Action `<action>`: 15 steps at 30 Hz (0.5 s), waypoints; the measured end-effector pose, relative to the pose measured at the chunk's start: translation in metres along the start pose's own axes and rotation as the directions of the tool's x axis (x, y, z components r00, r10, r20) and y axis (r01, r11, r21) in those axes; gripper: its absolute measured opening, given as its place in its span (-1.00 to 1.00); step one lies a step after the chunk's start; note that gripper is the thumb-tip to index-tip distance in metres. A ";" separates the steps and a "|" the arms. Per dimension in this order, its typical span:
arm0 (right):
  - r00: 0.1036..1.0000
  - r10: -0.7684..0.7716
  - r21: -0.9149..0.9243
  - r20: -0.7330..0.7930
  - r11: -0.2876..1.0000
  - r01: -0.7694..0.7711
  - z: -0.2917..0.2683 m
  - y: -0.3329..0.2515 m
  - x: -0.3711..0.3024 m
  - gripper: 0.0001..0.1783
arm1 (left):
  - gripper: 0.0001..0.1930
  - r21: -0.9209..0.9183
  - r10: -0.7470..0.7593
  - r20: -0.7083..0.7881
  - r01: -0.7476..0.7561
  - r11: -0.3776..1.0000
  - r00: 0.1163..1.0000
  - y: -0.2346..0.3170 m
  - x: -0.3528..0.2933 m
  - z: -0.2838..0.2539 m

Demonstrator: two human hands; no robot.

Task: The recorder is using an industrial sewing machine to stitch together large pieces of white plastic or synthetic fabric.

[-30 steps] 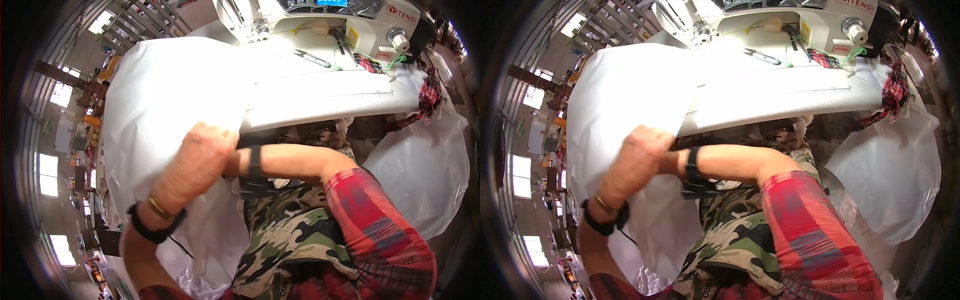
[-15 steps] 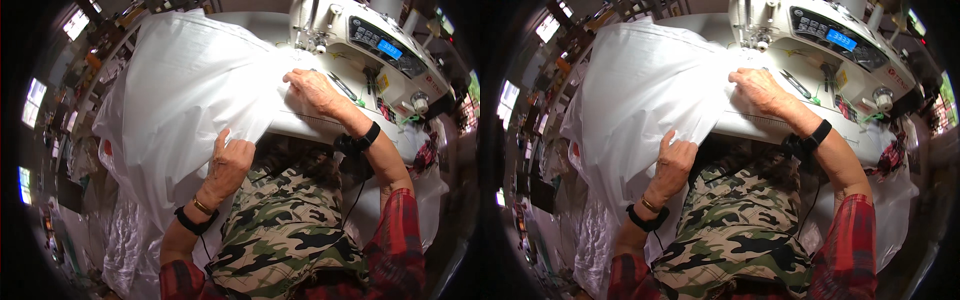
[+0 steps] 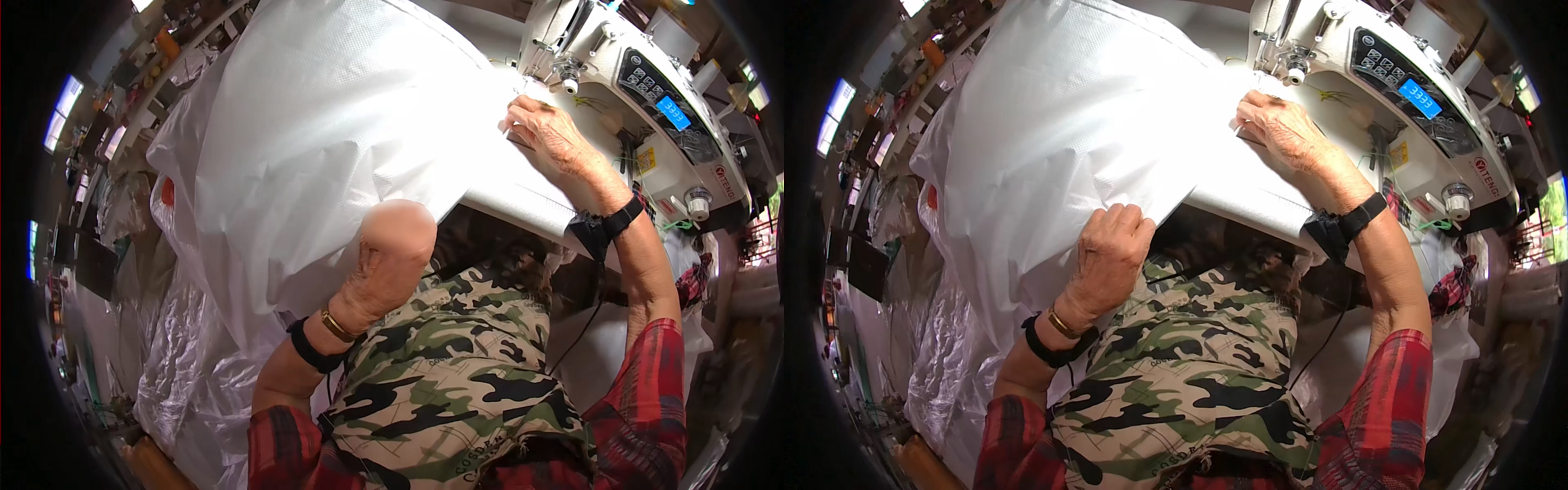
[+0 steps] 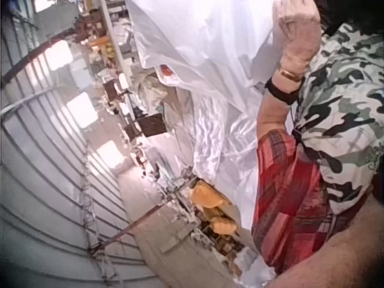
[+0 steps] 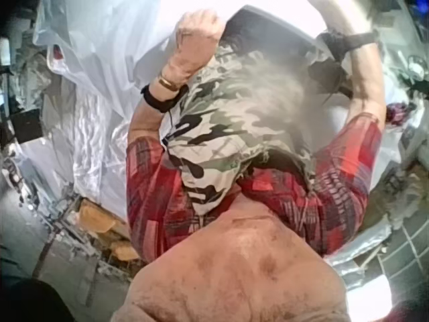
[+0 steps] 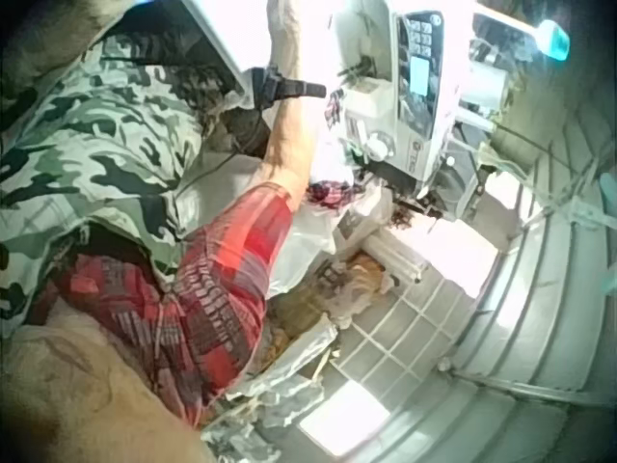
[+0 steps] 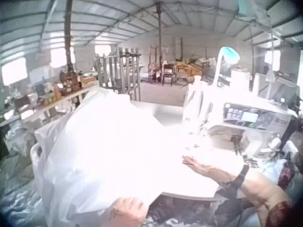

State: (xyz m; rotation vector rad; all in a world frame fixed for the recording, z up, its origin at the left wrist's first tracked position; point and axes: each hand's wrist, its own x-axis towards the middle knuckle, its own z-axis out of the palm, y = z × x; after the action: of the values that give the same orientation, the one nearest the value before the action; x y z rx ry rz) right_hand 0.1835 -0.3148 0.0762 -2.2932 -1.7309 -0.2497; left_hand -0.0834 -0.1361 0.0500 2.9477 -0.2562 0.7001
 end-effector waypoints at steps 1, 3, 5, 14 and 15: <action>1.000 -0.019 -0.007 -0.005 1.000 0.018 0.002 0.001 0.002 -0.91 | -0.90 -0.001 -0.011 0.003 0.011 1.000 1.000 0.002 -0.001 0.000; 1.000 -0.018 0.016 0.006 1.000 0.018 0.005 0.005 0.002 -0.91 | -0.92 -0.124 -0.061 0.027 0.064 0.990 0.998 0.005 -0.003 0.000; 0.998 -0.051 0.020 -0.042 0.998 0.052 0.007 0.011 0.006 -0.92 | -0.80 -0.152 -0.047 -0.006 0.045 0.987 0.999 0.009 -0.005 -0.003; 1.000 0.029 0.004 -0.003 1.000 -0.028 0.011 0.013 0.015 -0.94 | -0.50 -0.312 -0.050 0.051 0.063 0.948 0.997 0.008 -0.013 -0.005; 1.000 0.025 0.006 0.000 1.000 -0.025 0.012 0.013 0.015 -0.94 | -0.50 -0.314 -0.058 0.058 0.073 0.947 0.997 0.009 -0.014 -0.003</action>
State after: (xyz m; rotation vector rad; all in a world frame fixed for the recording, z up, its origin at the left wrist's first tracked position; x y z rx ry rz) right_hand 0.2000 -0.3007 0.0674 -2.3091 -1.6994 -0.2389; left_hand -0.0989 -0.1420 0.0470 2.6551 -0.2470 0.5236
